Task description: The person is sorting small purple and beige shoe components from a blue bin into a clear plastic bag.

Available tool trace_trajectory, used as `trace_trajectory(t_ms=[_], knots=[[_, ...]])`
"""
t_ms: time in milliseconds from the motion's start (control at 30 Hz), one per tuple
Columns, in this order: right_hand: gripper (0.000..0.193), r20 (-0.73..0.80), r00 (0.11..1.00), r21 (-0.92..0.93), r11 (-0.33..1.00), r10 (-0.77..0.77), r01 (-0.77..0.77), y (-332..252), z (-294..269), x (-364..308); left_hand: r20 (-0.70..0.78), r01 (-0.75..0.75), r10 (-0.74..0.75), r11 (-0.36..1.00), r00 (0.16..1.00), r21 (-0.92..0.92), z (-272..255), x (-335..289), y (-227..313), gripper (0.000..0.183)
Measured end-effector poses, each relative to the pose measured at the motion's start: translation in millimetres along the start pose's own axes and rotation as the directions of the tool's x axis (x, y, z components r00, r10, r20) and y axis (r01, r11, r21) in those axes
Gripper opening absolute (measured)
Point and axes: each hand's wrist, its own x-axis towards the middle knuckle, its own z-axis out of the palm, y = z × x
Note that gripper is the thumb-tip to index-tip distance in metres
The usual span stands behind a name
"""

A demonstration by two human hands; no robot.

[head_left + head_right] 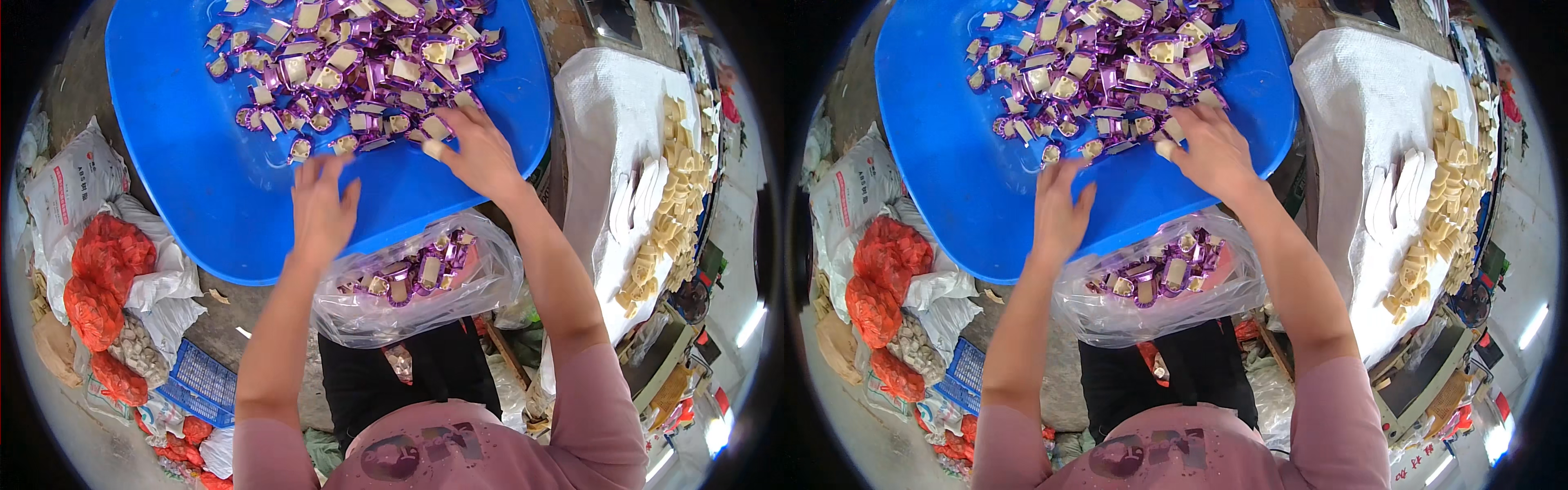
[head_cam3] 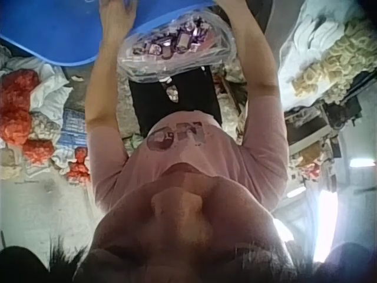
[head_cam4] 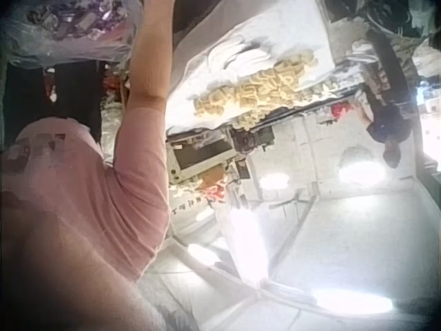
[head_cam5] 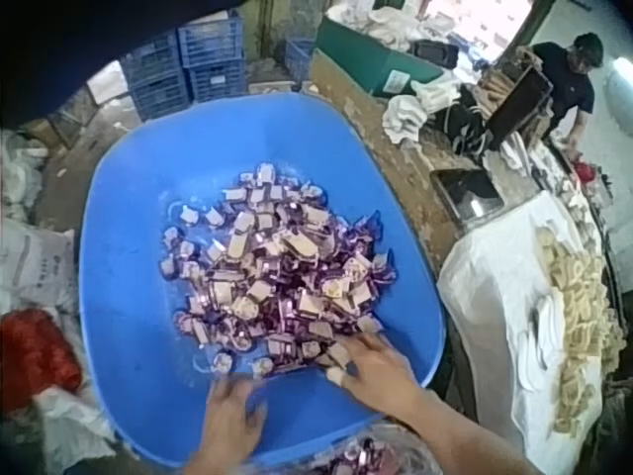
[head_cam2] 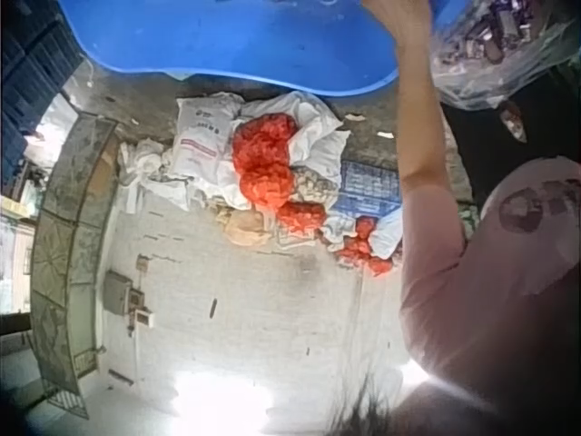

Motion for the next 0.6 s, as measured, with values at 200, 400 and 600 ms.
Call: trace_trajectory(t_ms=[200, 400, 600], knots=[[0.035, 0.204, 0.978, -0.310, 0.950, 0.037, 0.028, -7, 31, 31, 0.238, 0.204, -0.264, 0.947, 0.935, 0.247, 37, 43, -30, 0.049], [0.026, 0.114, 0.992, -0.275, 0.957, -0.059, 0.089, 5, 45, 25, 0.367, 0.261, -0.336, 0.935, 0.867, 0.238, 33, 47, -42, 0.044], [0.025, 0.075, 0.995, -0.070, 0.995, -0.071, 0.076, 7, 35, 19, 0.132, 0.068, -0.169, 0.827, 0.977, 0.559, 18, 32, -47, 0.045]])
